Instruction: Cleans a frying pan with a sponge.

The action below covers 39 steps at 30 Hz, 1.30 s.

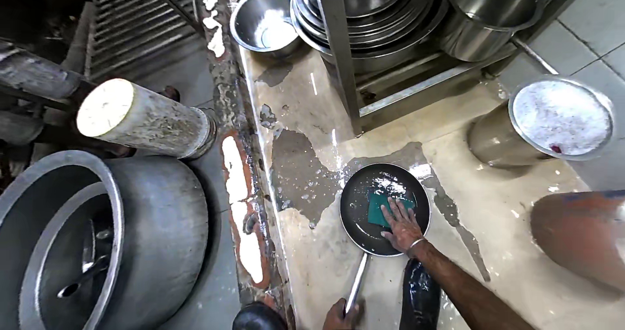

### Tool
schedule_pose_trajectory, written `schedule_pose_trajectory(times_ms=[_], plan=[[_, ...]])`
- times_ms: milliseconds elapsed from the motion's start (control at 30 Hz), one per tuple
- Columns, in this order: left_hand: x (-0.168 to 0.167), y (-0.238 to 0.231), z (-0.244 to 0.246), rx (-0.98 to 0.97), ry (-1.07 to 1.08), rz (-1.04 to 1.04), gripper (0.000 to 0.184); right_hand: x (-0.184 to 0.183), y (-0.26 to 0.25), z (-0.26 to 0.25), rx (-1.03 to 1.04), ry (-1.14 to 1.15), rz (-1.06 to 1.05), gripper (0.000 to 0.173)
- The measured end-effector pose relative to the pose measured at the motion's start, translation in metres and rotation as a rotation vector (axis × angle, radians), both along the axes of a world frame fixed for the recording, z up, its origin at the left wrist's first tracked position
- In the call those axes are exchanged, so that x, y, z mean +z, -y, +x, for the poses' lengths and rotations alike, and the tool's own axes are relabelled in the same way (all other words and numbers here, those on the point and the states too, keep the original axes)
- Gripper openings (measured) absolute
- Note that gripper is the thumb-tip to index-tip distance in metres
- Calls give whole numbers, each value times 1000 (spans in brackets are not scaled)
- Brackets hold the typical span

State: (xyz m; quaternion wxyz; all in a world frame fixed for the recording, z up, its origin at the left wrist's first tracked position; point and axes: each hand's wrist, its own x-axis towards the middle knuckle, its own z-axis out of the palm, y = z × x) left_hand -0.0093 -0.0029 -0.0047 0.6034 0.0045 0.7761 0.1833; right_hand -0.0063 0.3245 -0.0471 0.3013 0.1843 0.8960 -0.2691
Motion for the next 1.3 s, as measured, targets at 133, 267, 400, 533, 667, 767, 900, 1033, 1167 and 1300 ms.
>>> schedule_pose_trajectory(times_ms=[133, 267, 400, 533, 667, 767, 900, 1033, 1167, 1300], plan=[[-4, -4, -1, 61, 3, 33, 45, 1, -13, 23, 91, -69, -71, 55], [-10, -5, -2, 75, -36, 79, 49, 2, -17, 26, 205, -101, -72, 48], [-14, -10, -11, -26, -42, 55, 54, -10, 4, 28, 283, -237, -96, 44], [-18, -8, -21, -95, -61, 69, 52, -19, 24, -8, 369, -291, -150, 61], [-13, -1, -39, -158, -84, 65, 53, -29, 25, -82, 322, -440, -20, 41], [-13, 1, -43, -166, -125, 39, 55, -34, -13, -119, 229, -519, 165, 42], [-12, -15, -20, -119, -177, -8, 56, -27, -72, -82, 131, -459, 356, 47], [-12, -24, -6, -124, -184, -66, 56, -16, -55, 22, 7, -249, 335, 57], [-17, -21, -1, -130, -86, 34, 55, -1, 28, 68, 23, -70, -71, 56], [-16, -18, -4, -137, -102, 98, 55, -18, 45, -2, 145, -197, -114, 58]])
